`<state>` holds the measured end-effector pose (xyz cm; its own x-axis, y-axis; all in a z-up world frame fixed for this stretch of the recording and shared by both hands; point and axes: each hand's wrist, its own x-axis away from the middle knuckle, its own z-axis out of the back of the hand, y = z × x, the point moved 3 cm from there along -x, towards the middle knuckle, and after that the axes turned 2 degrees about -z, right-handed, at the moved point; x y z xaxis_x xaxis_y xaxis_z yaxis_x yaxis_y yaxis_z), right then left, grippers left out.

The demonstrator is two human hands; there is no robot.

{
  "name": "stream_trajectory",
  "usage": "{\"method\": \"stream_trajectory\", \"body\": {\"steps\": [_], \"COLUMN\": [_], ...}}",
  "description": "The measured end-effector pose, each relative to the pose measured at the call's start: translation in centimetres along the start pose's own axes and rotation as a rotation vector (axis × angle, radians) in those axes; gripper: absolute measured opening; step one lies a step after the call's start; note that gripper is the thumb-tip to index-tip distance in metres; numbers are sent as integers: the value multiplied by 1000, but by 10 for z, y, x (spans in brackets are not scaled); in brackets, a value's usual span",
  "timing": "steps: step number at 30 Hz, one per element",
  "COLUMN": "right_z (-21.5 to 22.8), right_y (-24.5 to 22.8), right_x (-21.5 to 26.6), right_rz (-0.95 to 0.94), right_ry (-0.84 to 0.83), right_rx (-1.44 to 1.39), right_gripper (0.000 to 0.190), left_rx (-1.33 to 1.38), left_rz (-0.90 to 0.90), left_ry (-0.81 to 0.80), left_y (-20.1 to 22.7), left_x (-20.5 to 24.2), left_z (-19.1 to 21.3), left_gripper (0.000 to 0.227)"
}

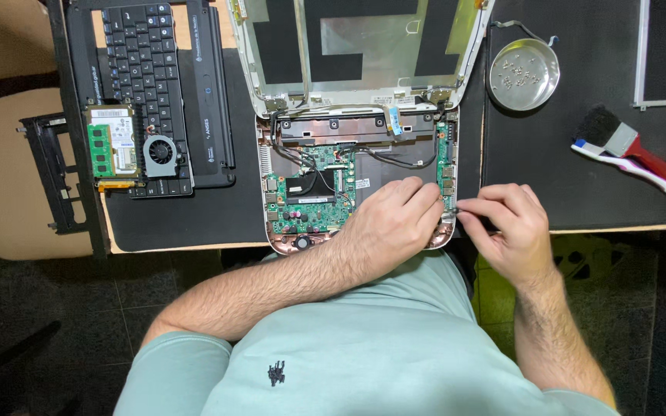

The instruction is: The person uses a screwdriver to remove screws from the motherboard of a disassembled laptop. They carefully disconnect cables and lift the motherboard out of the chassis, placing it on the table.

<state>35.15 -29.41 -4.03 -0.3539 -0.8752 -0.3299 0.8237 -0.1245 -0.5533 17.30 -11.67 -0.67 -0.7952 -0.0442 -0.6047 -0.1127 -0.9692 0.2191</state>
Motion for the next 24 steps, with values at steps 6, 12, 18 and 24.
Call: {"method": "stream_trajectory", "body": {"steps": [6,12,18,24], "right_z": [5,-11,-15,-13], "right_y": [-13,-52,-62,-51], "right_x": [4,-13,-23,-15], "right_rz": [-144,-156,-98,-116], "right_ry": [5,5,97,227], "right_rx": [-350,-445,-485,-661], "right_gripper": [53,13,9,12], "left_rx": [62,100,167,161], "left_rz": [46,58,78,80], "left_ry": [137,234,308,314], "left_y": [-1,-2,-2,-15], "left_x": [-18,-17,-13,0], "left_z": [44,60,65,87], "left_gripper": [23,24,24,31]}}
